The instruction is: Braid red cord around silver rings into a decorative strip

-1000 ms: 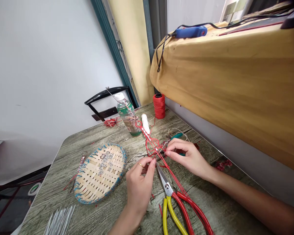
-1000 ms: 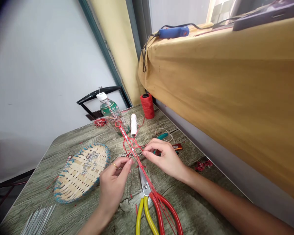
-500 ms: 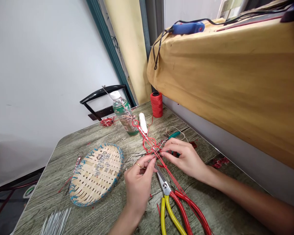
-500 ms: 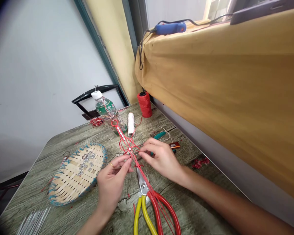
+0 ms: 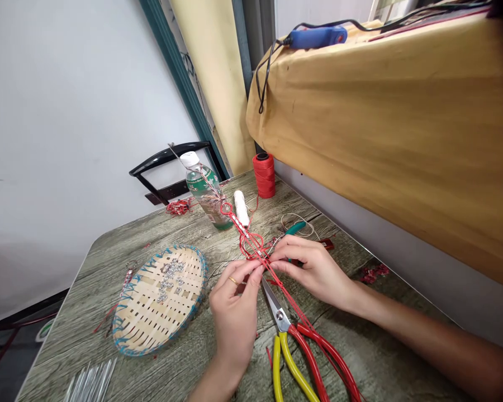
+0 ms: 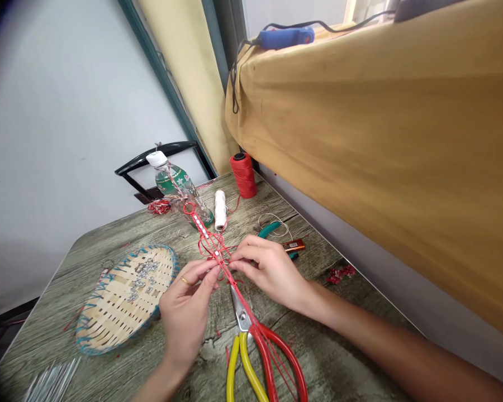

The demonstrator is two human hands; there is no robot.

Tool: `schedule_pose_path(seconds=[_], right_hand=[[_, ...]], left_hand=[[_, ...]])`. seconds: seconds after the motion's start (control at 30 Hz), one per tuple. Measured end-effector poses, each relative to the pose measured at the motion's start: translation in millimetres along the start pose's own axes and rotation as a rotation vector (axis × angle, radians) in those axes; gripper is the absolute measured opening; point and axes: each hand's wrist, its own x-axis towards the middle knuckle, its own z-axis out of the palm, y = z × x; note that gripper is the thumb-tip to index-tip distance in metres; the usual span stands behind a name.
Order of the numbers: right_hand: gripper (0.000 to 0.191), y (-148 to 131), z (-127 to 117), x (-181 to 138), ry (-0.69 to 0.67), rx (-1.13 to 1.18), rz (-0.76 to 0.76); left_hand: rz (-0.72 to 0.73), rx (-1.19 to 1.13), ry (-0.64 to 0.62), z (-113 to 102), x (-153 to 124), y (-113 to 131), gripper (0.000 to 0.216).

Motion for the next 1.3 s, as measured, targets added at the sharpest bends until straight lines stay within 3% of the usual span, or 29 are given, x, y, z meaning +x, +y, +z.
schedule_pose_path(seconds=[0.33, 0.57, 1.07, 1.3], right_hand=[[0.013, 1, 8, 2, -0.040, 0.180, 0.092], [0.009, 4, 10, 3, -0.034, 0.279, 0.107], [0.011, -7, 4, 3, -0.008, 0.249, 0.145], [0.012, -9, 2, 2, 0.012, 0.220, 0.141]], left_hand=[[-0.048, -0.037, 0.054, 5, -2, -1, 0.011], [-0.184, -0.170, 0.160, 9, 0, 4, 0.013], [-0.166, -0.203, 0.056, 5, -5, 15, 0.022], [-0.146, -0.172, 0.053, 8, 0, 21, 0.011]])
